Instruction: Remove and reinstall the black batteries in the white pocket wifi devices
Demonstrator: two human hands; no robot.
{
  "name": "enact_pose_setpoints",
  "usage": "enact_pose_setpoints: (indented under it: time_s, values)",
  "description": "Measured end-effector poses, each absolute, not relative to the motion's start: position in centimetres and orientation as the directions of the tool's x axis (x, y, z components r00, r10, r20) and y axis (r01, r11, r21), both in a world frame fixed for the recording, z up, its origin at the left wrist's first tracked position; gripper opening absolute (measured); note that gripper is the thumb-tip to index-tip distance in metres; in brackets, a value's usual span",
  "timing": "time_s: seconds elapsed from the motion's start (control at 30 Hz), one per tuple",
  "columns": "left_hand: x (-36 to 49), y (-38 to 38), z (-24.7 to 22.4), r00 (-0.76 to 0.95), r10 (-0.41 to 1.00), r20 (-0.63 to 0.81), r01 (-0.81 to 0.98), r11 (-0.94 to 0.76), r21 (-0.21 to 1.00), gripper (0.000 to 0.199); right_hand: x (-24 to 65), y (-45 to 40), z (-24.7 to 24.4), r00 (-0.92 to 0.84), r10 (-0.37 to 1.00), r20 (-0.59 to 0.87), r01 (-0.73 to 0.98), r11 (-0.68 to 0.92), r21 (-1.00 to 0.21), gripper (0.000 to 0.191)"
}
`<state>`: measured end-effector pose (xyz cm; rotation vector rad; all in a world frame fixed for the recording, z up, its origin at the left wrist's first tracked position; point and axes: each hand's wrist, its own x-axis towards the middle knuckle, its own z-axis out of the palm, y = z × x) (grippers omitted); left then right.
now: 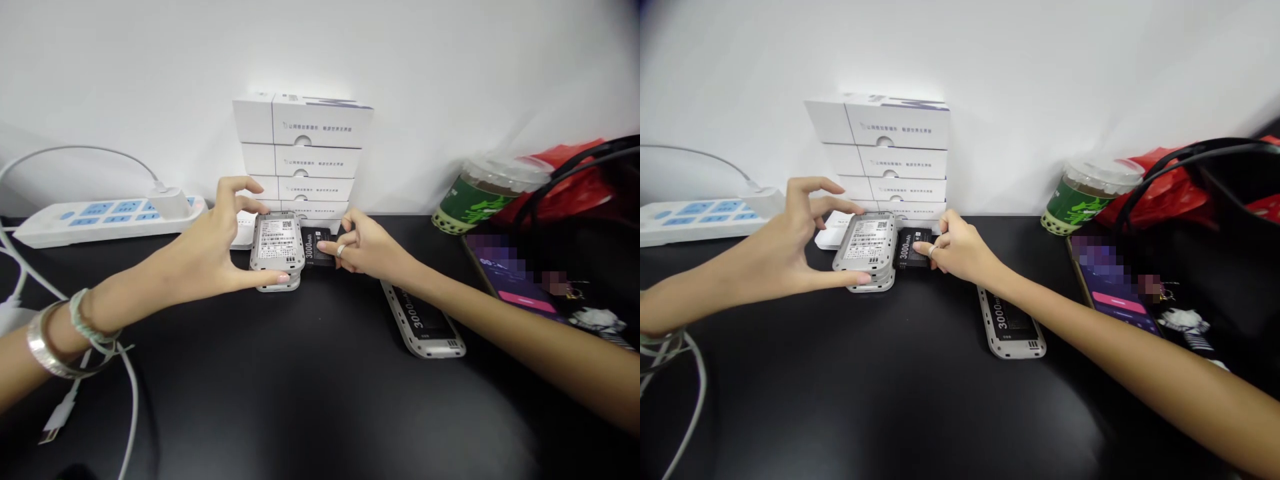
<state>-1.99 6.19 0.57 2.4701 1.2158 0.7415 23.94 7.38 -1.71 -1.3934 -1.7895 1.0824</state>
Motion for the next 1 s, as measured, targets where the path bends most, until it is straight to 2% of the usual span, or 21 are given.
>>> enact_pose_setpoints:
  time_s: [0.13, 0.2, 0.23, 0.3, 0.37, 0.4, 0.53, 0.6, 0.67, 0.77, 0.87, 1.0]
  values:
    - [-2.1, 6.0, 0.6, 0.52, 0.773, 0.363, 0.636, -0.634, 0.44, 0.078, 25.2, 6.4, -0.4, -0.332, 0.939, 0.087, 0.504, 0.255, -0.825, 0.045]
    - [-2.2, 5.4, 0.7, 0.511, 0.756, 0.409, 0.635, -0.653, 0.412, 0.083, 27.2, 4.9, 0.8, -0.436, 0.893, 0.111, 0.593, 0.377, -0.712, 0.045]
    - [-2.2, 4.9, 0.8, 0.494, 0.742, 0.453, 0.639, -0.663, 0.39, 0.082, 28.4, 3.9, 1.3, -0.477, 0.873, 0.098, 0.675, 0.436, -0.596, 0.051]
    - [-2.4, 3.7, 1.0, 0.45, 0.693, 0.564, 0.635, -0.692, 0.344, 0.072, 31.1, 1.8, 1.9, -0.523, 0.852, 0.027, 0.779, 0.49, -0.391, 0.076]
    - [-2.4, 2.2, 1.1, 0.452, 0.632, 0.629, 0.601, -0.737, 0.309, 0.053, 33.6, 0.0, 1.7, -0.539, 0.841, -0.048, 0.815, 0.506, -0.281, 0.098]
    - [-2.3, 1.5, 1.1, 0.488, 0.602, 0.632, 0.573, -0.767, 0.288, 0.044, 34.5, -0.6, 1.5, -0.525, 0.848, -0.078, 0.833, 0.492, -0.254, 0.099]
    - [-1.2, -1.1, 0.3, 0.741, 0.471, 0.479, 0.448, -0.878, 0.17, 0.022, 35.1, -1.7, 0.3, -0.379, 0.923, -0.07, 0.896, 0.347, -0.276, 0.093]
    - [-0.4, -2.2, -0.4, 0.766, 0.511, 0.39, 0.454, -0.859, 0.236, 0.022, 33.5, -2.2, 0.1, -0.338, 0.941, 0.005, 0.89, 0.321, -0.325, 0.091]
    - [0.5, -2.9, -0.9, 0.721, 0.632, 0.282, 0.509, -0.76, 0.404, 0.036, 31.4, -3.1, 0.2, -0.346, 0.936, 0.056, 0.855, 0.34, -0.392, 0.09]
    - [1.5, -3.7, -1.2, 0.647, 0.75, 0.136, 0.558, -0.588, 0.585, 0.08, 28.3, -4.7, 0.3, -0.446, 0.895, 0.003, 0.762, 0.382, -0.523, 0.089]
    - [2.4, -3.9, -1.2, 0.652, 0.752, 0.097, 0.536, -0.548, 0.642, 0.106, 26.3, -5.4, 0.3, -0.543, 0.84, -0.024, 0.69, 0.429, -0.583, 0.077]
    - [3.1, -3.7, -1.4, 0.704, 0.7, 0.123, 0.482, -0.597, 0.642, 0.107, 25.4, -4.8, 0.0, -0.609, 0.793, 0.022, 0.651, 0.516, -0.557, 0.074]
